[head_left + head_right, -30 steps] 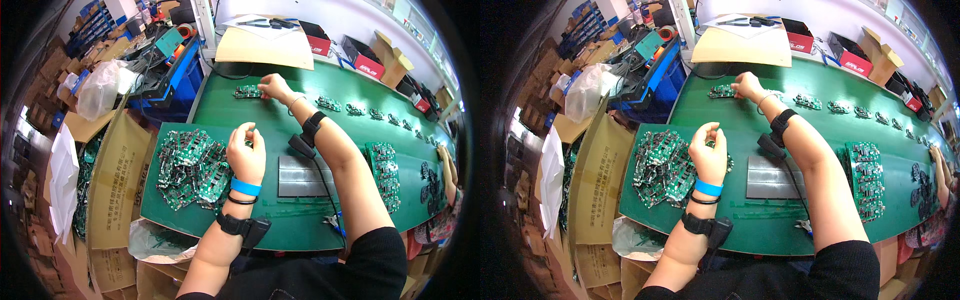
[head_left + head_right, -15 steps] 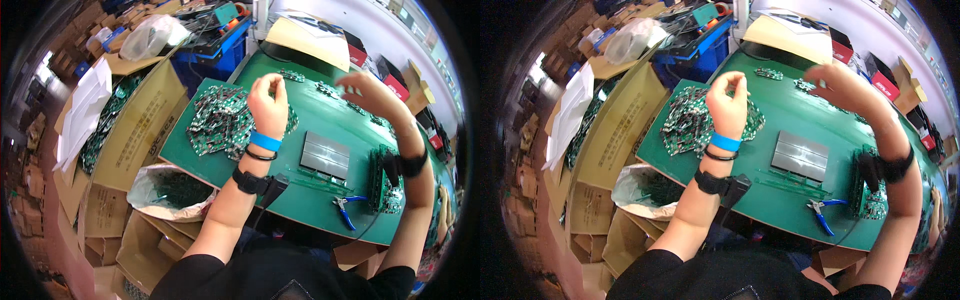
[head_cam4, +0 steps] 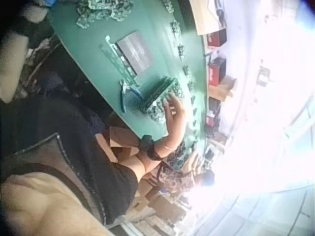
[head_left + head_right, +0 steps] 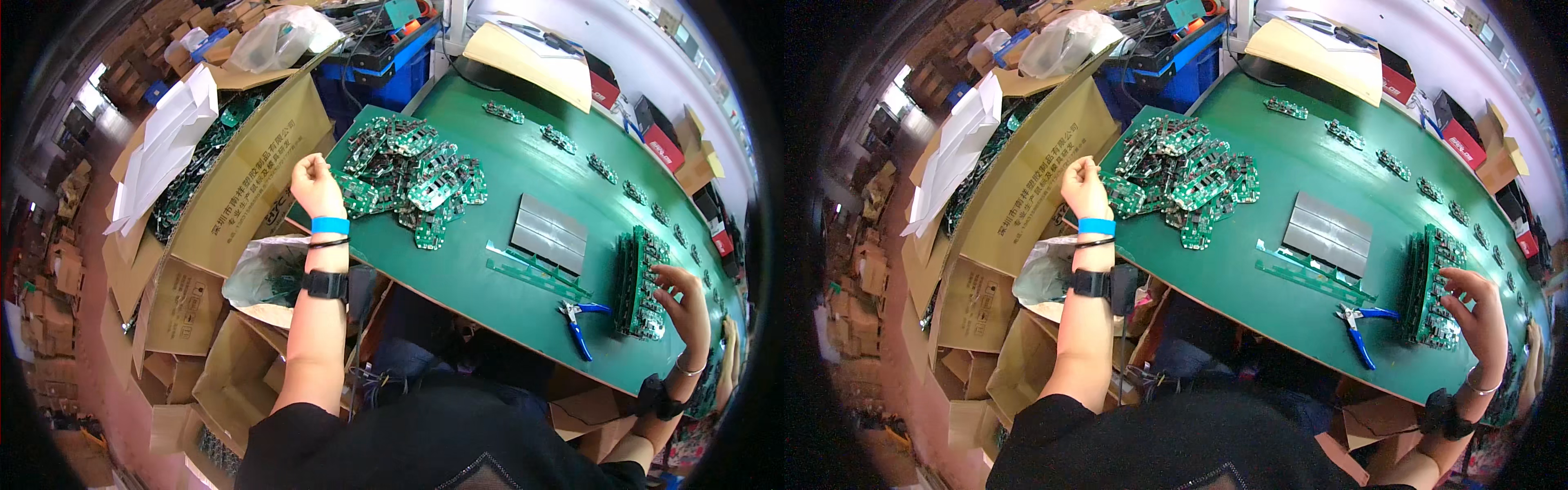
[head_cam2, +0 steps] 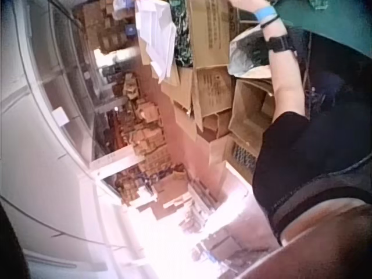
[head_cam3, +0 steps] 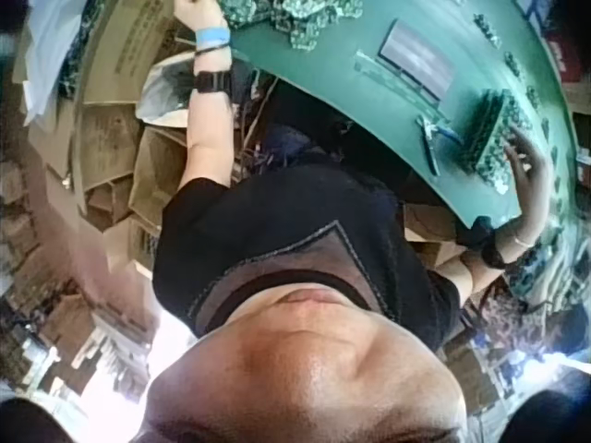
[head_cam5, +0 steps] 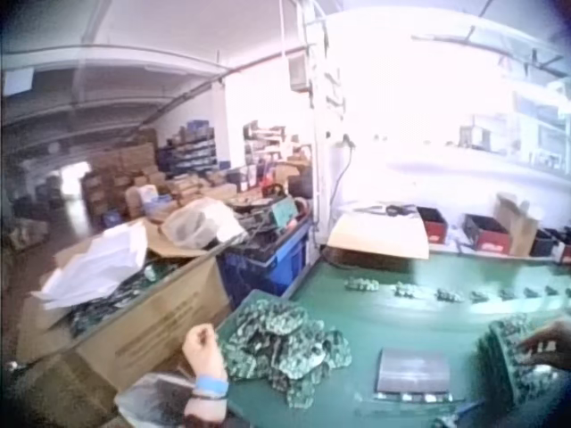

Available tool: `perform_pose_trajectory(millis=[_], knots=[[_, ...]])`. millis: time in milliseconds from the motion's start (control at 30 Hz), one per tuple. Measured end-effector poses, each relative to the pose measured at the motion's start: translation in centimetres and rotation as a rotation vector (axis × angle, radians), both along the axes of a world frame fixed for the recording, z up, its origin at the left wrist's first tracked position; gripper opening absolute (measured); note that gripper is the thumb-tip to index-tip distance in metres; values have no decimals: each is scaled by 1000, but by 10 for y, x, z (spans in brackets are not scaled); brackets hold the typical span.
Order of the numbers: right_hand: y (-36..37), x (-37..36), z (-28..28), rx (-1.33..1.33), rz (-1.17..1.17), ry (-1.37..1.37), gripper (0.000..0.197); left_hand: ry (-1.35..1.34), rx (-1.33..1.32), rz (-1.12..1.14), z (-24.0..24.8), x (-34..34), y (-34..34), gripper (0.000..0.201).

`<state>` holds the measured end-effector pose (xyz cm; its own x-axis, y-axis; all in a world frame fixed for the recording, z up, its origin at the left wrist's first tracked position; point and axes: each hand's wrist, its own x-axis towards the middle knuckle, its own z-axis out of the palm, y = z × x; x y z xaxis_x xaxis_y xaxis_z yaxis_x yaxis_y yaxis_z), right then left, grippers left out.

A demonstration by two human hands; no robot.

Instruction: Assembling and processing printed circuit boards by clipping component leads.

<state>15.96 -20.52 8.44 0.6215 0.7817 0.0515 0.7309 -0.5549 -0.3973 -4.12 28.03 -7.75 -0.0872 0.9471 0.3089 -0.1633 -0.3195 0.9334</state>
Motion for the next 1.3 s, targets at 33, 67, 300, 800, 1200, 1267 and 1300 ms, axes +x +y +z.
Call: perform_pose_trajectory(millis=[33,67,300,800,1200,1267,1300], knots=[[-8,2,-9,78,-56,-25,36,148,129,133,-12,1,9,13],[-13,4,-19,155,-117,-47,34,201,188,127,-12,4,9,19],[-41,-22,-74,10,-459,-425,66,331,311,126,-23,13,9,27],[-27,-14,-90,251,-461,-235,72,1056,554,-169,-6,-40,-77,87],[-17,-20,-96,169,-509,-260,62,1013,512,-69,-15,-50,-70,81],[-21,-19,-93,259,-517,-214,55,947,550,-39,-14,-48,-74,70],[-22,-20,-89,358,-499,-163,49,913,562,-23,-11,-47,-76,64]])
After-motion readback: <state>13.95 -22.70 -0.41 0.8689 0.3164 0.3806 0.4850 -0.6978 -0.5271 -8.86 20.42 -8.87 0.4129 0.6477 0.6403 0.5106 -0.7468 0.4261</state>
